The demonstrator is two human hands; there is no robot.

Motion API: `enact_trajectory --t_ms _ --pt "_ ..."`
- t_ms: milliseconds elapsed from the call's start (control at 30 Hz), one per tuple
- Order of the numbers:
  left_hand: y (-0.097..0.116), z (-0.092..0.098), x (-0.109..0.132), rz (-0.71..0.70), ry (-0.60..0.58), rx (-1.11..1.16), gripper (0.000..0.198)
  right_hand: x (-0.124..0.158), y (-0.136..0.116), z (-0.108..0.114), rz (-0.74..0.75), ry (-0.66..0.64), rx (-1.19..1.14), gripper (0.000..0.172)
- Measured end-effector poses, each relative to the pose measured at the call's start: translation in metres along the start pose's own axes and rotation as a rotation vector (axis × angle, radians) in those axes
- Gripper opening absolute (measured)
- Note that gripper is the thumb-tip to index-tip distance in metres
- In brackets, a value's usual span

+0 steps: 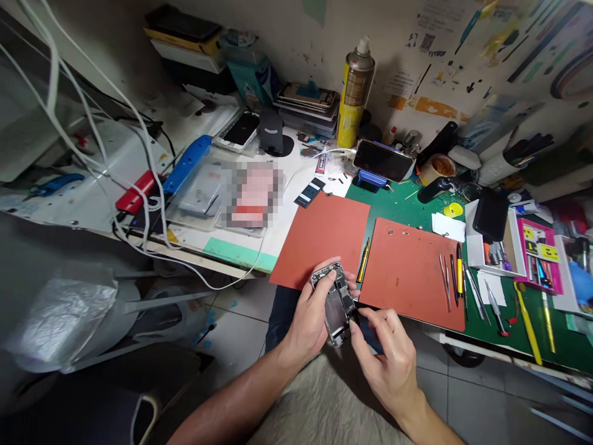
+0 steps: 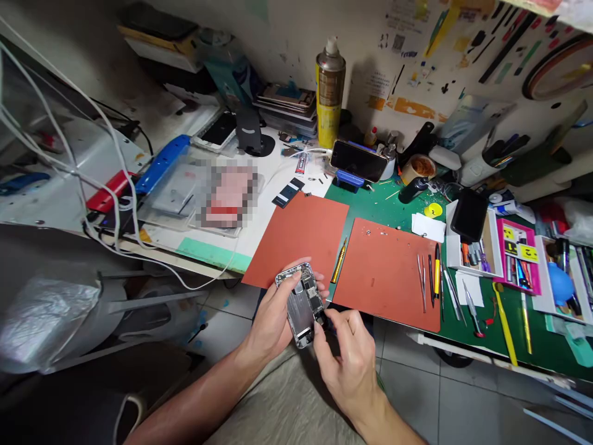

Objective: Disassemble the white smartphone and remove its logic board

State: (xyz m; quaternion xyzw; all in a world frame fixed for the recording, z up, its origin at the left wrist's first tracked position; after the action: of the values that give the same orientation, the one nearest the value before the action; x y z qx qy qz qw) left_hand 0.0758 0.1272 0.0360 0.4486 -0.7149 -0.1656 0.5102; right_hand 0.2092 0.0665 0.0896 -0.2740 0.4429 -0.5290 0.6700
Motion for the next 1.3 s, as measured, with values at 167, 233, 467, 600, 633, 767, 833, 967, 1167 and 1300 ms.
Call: enact_trajectory --t_ms 167,233,467,600,633,767,833,967,1167,1300 --pt "-0.006 0.002 0.001 -0.102 0.089 0.056 0.049 -0.006 -0.003 -0.014 0.053 0.018 0.155 0.022" --pt "-0.009 0.001 0.002 -0.140 0.078 0.042 0.046 -0.010 -0.005 -0.016 0.097 0.032 0.231 0.020" --pt "-0.011 0.001 0.005 -0.298 0.067 -0.057 0.040 -0.021 -0.014 -0.019 0.234 0.017 0.403 0.014" --pt "-0.012 0.000 0.005 -0.345 0.065 -0.096 0.039 -0.021 -0.013 -0.024 0.298 -0.039 0.495 0.012" --pt "-0.013 0.000 0.005 -0.350 0.062 -0.105 0.040 -0.020 -0.013 -0.025 0.308 -0.055 0.509 0.012" --pt "-0.013 -0.001 0.006 -0.366 0.068 -0.110 0.038 -0.019 -0.010 -0.029 0.319 -0.104 0.523 0.018" --pt "-0.013 -0.002 0.007 -0.351 0.076 -0.105 0.036 -0.019 -0.010 -0.029 0.319 -0.112 0.529 0.021" --pt "-0.012 -0.003 0.008 -0.288 0.074 -0.090 0.046 -0.022 -0.010 -0.029 0.290 -0.113 0.520 0.021" --pt "-0.012 -0.002 0.006 -0.284 0.062 -0.083 0.054 -0.024 -0.011 -0.030 0.289 -0.116 0.528 0.021" --pt "-0.014 -0.002 0.005 -0.271 0.045 -0.089 0.056 -0.024 -0.015 -0.029 0.293 -0.108 0.510 0.019"
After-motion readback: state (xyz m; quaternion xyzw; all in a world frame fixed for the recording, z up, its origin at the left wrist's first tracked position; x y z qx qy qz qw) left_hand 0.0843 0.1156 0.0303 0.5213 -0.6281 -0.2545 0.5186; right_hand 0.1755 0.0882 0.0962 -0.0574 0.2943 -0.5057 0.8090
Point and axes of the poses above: each hand's wrist, its own x-axis away from the middle knuckle, its own z-axis out of the back of the hand, y = z × x, the point moved 7 cm from there along -x, towards the middle knuckle, and after that the axes turned 15 degrees about -x, right-handed, at the moved point
